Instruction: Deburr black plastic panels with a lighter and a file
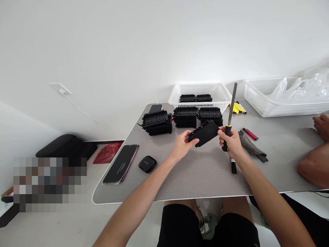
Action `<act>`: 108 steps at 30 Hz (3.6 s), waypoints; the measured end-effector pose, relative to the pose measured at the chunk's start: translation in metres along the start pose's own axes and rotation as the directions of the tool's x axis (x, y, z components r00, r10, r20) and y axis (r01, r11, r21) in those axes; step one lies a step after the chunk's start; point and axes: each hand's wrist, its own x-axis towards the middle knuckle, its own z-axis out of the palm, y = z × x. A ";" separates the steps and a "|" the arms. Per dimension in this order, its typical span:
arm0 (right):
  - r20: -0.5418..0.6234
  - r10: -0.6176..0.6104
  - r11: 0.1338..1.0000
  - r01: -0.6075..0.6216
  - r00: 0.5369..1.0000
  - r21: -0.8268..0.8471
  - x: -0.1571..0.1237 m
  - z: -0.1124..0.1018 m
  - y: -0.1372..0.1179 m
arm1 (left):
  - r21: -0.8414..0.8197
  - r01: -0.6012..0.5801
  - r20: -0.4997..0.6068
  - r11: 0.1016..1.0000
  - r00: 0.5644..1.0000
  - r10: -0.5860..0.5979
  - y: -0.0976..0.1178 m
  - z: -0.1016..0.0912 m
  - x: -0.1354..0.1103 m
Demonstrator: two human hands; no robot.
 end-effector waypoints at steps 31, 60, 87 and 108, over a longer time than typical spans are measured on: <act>0.532 0.078 0.370 0.471 0.843 -0.801 0.004 -0.054 -0.041 | 0.553 -0.401 -0.099 0.731 0.839 0.535 -0.011 -0.027 0.008; 0.510 0.173 0.543 0.351 0.843 -0.763 0.006 -0.062 -0.040 | 0.639 -0.500 0.027 0.585 0.774 0.632 -0.010 -0.032 0.008; 0.469 0.230 0.519 0.300 0.852 -0.800 0.009 -0.077 -0.047 | 0.555 -0.483 -0.072 0.677 0.783 0.618 -0.005 -0.040 0.012; 0.462 0.259 0.531 0.274 0.848 -0.801 0.009 -0.082 -0.050 | 0.586 -0.480 -0.122 0.654 0.745 0.656 -0.003 -0.040 0.011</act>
